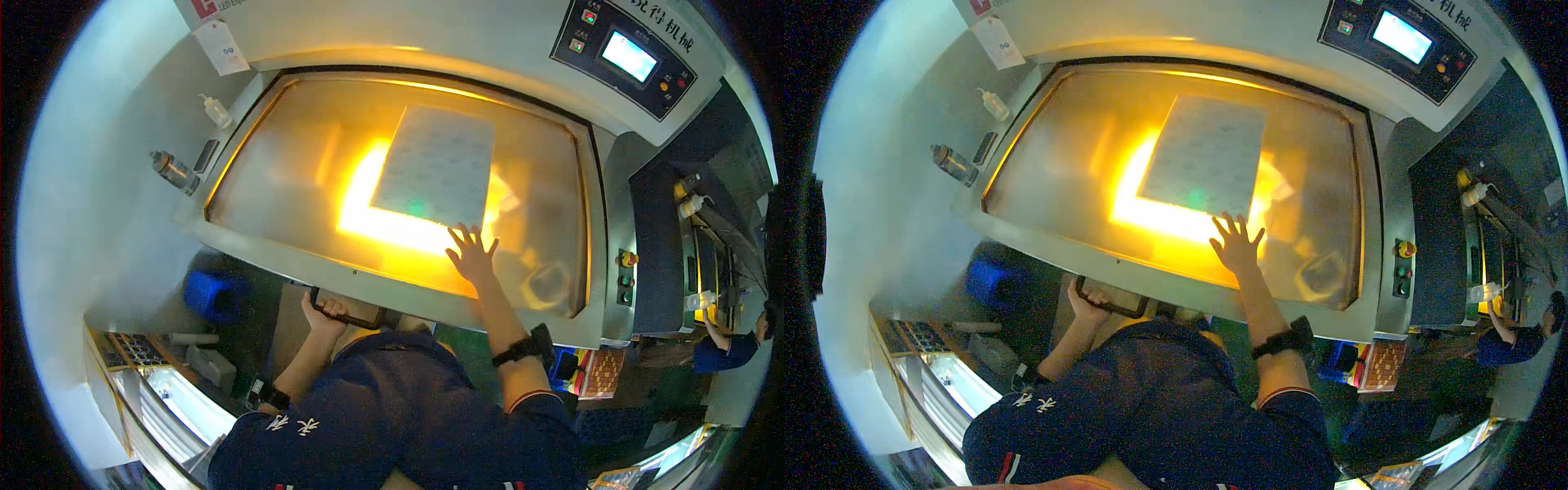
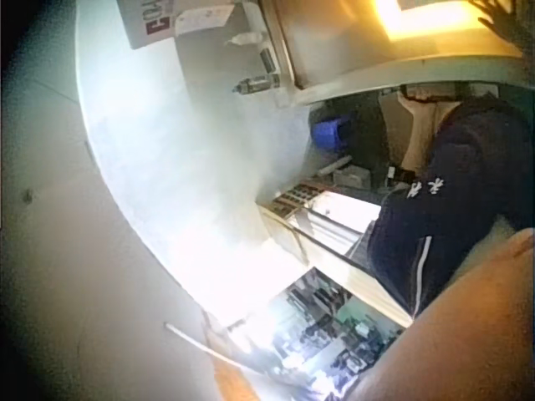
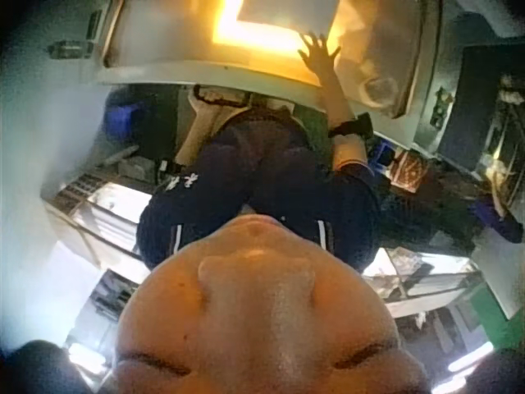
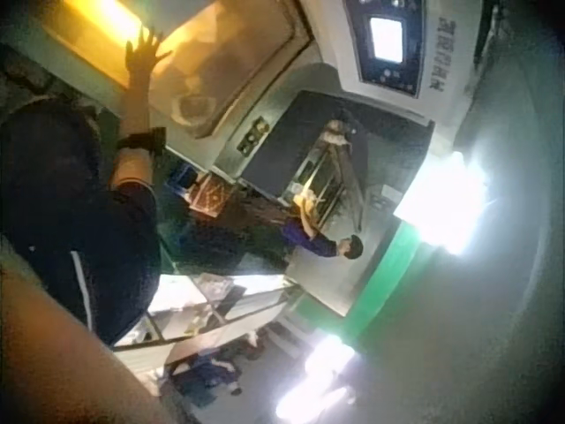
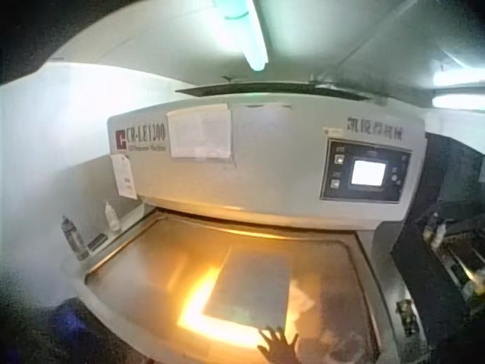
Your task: Operating an LED exposure machine to process material sheets in a fabrication facility.
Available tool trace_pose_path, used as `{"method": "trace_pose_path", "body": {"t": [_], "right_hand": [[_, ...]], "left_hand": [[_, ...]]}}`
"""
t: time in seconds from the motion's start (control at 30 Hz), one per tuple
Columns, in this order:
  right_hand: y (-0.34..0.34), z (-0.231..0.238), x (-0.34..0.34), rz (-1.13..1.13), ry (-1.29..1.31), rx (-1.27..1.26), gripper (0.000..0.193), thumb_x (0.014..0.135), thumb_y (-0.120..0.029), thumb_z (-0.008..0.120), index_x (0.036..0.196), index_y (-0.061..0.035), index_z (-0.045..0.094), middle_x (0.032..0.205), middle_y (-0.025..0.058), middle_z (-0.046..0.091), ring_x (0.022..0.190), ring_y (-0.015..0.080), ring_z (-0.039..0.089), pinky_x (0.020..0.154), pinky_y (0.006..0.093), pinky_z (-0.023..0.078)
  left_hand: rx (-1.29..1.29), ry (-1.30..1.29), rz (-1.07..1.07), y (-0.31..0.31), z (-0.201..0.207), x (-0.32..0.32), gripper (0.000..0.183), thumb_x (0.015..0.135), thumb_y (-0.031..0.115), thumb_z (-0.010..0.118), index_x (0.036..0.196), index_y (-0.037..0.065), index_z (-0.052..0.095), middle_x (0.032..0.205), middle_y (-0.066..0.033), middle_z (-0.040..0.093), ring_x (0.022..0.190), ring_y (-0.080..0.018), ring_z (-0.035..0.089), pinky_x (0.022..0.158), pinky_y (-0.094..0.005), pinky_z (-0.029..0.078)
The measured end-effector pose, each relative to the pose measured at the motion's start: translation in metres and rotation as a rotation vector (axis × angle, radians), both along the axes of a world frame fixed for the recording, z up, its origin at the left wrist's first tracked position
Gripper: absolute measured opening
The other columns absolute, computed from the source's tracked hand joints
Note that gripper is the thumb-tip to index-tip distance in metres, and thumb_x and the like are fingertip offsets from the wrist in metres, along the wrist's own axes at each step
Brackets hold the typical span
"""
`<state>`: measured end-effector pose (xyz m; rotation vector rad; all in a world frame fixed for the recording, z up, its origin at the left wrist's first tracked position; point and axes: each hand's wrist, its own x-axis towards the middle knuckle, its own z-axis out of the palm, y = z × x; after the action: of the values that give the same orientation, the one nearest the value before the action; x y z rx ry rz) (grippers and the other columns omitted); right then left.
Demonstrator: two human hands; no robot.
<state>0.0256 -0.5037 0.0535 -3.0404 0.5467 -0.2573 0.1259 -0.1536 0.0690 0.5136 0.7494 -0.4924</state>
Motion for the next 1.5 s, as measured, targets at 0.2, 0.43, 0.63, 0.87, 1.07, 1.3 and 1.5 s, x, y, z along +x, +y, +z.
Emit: {"method": "trace_pose_path", "body": {"t": [0.2, 0.43, 0.63, 0.87, 1.07, 1.3, 1.5], "right_hand": [[-0.002, -0.032, 0.0, -0.075, 0.081, 0.053, 0.053, 0.096, -0.049, 0.043, 0.147, -0.0341, 0.036, 0.157, -0.0049, 0.026, 0.145, 0.0253, 0.022, 0.11, 0.0724, 0.011], [-0.002, -0.028, 0.009, -0.024, 0.086, 0.011, 0.057, 0.095, -0.048, 0.044, 0.149, -0.0305, 0.033, 0.157, -0.0026, 0.027, 0.144, 0.0262, 0.023, 0.108, 0.075, 0.009], [0.005, -0.018, 0.004, -0.064, 0.143, 0.148, 0.053, 0.095, -0.037, 0.053, 0.145, -0.023, 0.043, 0.155, 0.0059, 0.031, 0.142, 0.0307, 0.028, 0.112, 0.0674, 0.016], [0.137, -0.043, -0.08, 0.736, 0.331, 1.839, 0.041, 0.097, -0.024, 0.05, 0.135, -0.0089, 0.054, 0.136, 0.0168, 0.055, 0.124, 0.0339, 0.051, 0.109, 0.0408, 0.035], [0.12, -0.143, -0.083, 0.015, 0.263, 0.577, 0.051, 0.087, -0.021, 0.06, 0.135, -0.008, 0.052, 0.137, 0.0222, 0.051, 0.13, 0.04, 0.044, 0.108, 0.048, 0.035], [0.086, -0.228, -0.098, -0.295, 0.087, 0.368, 0.051, 0.084, -0.017, 0.061, 0.134, -0.0105, 0.053, 0.135, 0.0199, 0.052, 0.126, 0.0398, 0.047, 0.104, 0.0487, 0.039], [0.123, -0.242, -0.127, -0.381, -0.02, 0.31, 0.051, 0.082, -0.014, 0.062, 0.132, -0.0127, 0.053, 0.134, 0.0179, 0.054, 0.122, 0.0396, 0.05, 0.101, 0.0493, 0.042]], "left_hand": [[0.202, 0.142, 0.051, -0.005, -0.032, -0.003, 0.06, 0.086, 0.072, 0.043, 0.062, 0.018, 0.033, 0.052, 0.0001, 0.028, 0.045, -0.0172, 0.029, 0.048, -0.034, 0.028], [0.187, 0.087, 0.016, 0.008, -0.054, -0.001, 0.058, 0.086, 0.07, 0.044, 0.063, 0.018, 0.031, 0.053, -0.0003, 0.026, 0.045, -0.0161, 0.024, 0.048, -0.0334, 0.024], [0.418, 0.048, -0.068, 0.003, -0.039, -0.003, 0.052, 0.09, 0.064, 0.049, 0.074, 0.014, 0.051, 0.059, -0.0051, 0.05, 0.049, -0.0196, 0.047, 0.051, -0.0362, 0.042], [0.982, -0.3, -0.712, 0.082, -0.042, -0.037, 0.042, 0.097, 0.044, 0.052, 0.11, 0.005, 0.055, 0.089, -0.0083, 0.065, 0.071, -0.0176, 0.063, 0.063, -0.0345, 0.052], [1.205, -0.569, -1.388, 0.156, -0.047, -0.069, 0.046, 0.093, 0.033, 0.06, 0.126, 0.001, 0.055, 0.105, -0.0104, 0.067, 0.095, -0.0215, 0.064, 0.083, -0.0343, 0.05], [1.056, -0.472, -1.823, 0.211, -0.039, -0.067, 0.05, 0.092, 0.035, 0.062, 0.13, 0.003, 0.055, 0.12, -0.0145, 0.065, 0.109, -0.0279, 0.062, 0.093, -0.0368, 0.047], [1.084, -0.67, -1.707, 0.25, -0.045, -0.025, 0.052, 0.092, 0.038, 0.062, 0.132, 0.006, 0.054, 0.125, -0.0145, 0.062, 0.112, -0.0269, 0.061, 0.093, -0.0369, 0.047]]}}
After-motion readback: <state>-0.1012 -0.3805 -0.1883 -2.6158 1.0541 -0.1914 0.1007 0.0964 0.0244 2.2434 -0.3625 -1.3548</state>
